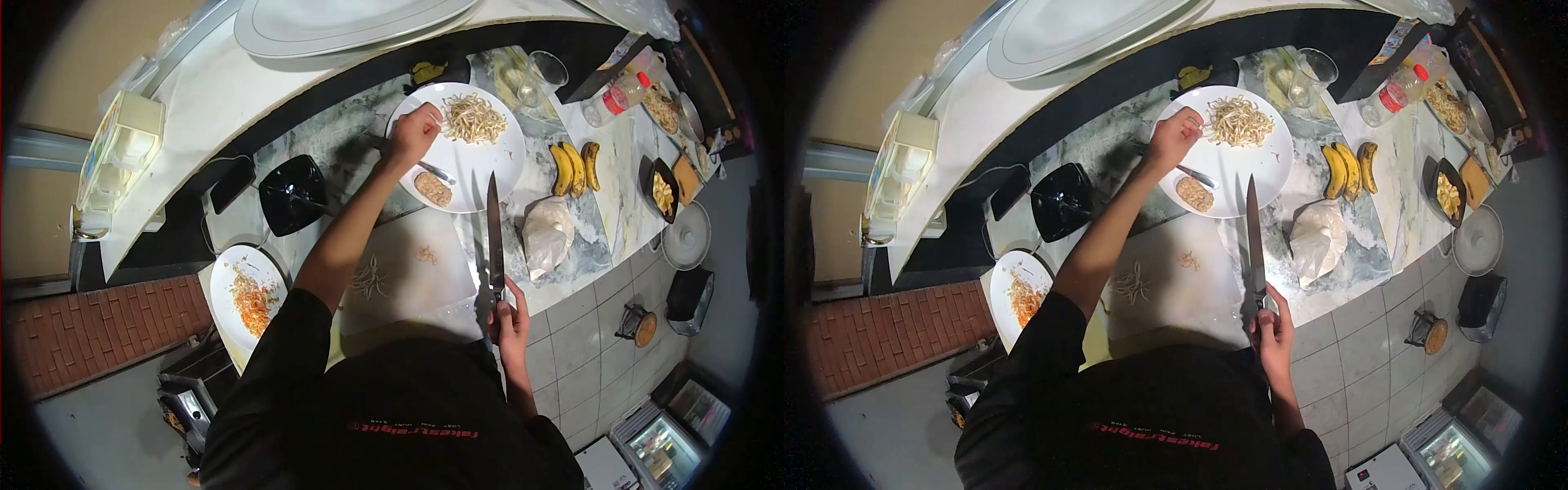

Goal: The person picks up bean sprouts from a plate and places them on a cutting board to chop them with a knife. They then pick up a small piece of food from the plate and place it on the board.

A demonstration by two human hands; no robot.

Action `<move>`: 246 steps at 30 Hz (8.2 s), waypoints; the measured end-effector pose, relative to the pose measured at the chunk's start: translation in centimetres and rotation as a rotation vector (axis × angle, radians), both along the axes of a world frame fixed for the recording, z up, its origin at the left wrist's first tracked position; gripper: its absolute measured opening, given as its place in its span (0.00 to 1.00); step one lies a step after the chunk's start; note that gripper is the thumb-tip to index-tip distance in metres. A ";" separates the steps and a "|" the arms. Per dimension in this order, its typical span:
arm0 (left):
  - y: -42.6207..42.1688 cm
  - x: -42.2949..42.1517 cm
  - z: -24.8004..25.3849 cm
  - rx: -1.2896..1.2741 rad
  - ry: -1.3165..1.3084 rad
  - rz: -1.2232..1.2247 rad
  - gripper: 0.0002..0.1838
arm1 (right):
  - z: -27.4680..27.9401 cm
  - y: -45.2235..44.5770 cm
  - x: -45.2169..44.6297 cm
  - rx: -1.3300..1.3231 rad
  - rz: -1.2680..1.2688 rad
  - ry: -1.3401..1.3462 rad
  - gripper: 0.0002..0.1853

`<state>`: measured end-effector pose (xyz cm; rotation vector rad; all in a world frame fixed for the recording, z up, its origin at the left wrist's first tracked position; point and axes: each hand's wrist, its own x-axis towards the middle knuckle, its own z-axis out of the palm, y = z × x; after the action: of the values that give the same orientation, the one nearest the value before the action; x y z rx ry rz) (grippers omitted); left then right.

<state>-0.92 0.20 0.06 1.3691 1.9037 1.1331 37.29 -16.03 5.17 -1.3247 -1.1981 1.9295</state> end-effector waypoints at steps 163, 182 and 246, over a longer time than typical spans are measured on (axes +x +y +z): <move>-29.5 9.3 -2.1 0.150 0.722 0.165 0.14 | 0.5 -5.3 0.4 0.613 0.508 -0.360 0.22; -6.7 4.2 2.6 0.146 0.488 0.141 0.10 | 0.2 -3.5 3.6 0.158 0.035 -0.004 0.25; -29.0 14.7 -3.0 0.155 0.208 0.357 0.09 | 0.6 -4.6 1.6 0.640 0.568 -0.293 0.24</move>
<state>13.75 -28.79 -2.94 1.3018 2.3198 1.3769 38.90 -20.68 5.73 -0.9920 -2.2938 1.4677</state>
